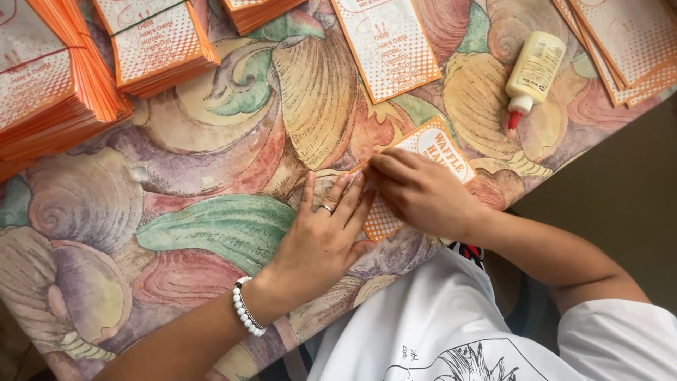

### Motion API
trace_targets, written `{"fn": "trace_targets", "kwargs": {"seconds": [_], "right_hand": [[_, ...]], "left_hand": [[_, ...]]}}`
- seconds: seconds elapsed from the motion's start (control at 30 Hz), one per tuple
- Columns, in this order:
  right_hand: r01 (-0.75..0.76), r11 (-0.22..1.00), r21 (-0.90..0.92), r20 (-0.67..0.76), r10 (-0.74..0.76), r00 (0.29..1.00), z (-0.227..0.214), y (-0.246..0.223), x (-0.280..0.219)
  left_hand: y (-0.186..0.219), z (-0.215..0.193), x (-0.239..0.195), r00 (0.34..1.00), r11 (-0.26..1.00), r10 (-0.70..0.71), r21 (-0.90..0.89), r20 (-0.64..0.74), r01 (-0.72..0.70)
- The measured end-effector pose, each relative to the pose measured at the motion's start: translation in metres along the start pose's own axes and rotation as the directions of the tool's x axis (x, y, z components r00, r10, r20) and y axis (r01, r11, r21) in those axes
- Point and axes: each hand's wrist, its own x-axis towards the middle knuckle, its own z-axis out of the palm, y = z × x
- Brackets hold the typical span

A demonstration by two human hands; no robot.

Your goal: Manually folding paper sheets and applying glue to assemble paper bags.

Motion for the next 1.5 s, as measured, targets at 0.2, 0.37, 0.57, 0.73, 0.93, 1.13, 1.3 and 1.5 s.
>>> {"fn": "trace_targets", "kwargs": {"seconds": [0.2, 0.37, 0.57, 0.73, 0.93, 1.13, 1.3, 1.5], "right_hand": [[-0.163, 0.984, -0.069, 0.042, 0.167, 0.985, -0.002, 0.055, -0.043], [-0.289, 0.944, -0.159, -0.009, 0.291, 0.957, -0.013, 0.075, -0.055], [-0.050, 0.888, 0.457, -0.155, 0.135, 0.979, -0.007, 0.011, -0.004], [-0.003, 0.981, 0.196, -0.077, 0.018, 0.997, 0.002, 0.002, 0.001], [-0.209, 0.974, 0.091, -0.086, 0.217, 0.972, 0.000, 0.062, -0.043], [-0.331, 0.932, -0.148, -0.157, 0.309, 0.938, -0.009, 0.074, -0.046], [-0.130, 0.935, 0.330, -0.162, 0.191, 0.968, -0.007, 0.007, 0.007], [-0.046, 0.990, 0.135, -0.049, 0.053, 0.997, 0.011, 0.006, -0.007]], "left_hand": [[-0.010, -0.004, -0.005, 0.998, 0.998, 0.034, -0.048, -0.058, -0.036], [-0.014, -0.006, -0.005, 0.997, 0.992, 0.045, -0.113, -0.065, -0.053], [-0.015, -0.003, -0.005, 0.996, 0.996, 0.086, 0.010, -0.030, -0.086], [-0.017, -0.008, -0.003, 0.996, 0.995, 0.074, -0.066, -0.051, -0.077], [-0.021, -0.016, -0.006, 0.998, 0.997, 0.069, -0.033, -0.005, -0.070], [-0.023, -0.012, -0.006, 0.993, 0.993, 0.106, 0.044, 0.047, -0.108], [-0.017, -0.006, -0.006, 0.992, 0.985, 0.118, 0.119, 0.054, -0.124], [-0.012, -0.001, -0.006, 0.992, 0.960, 0.121, 0.251, 0.044, -0.128]]}}
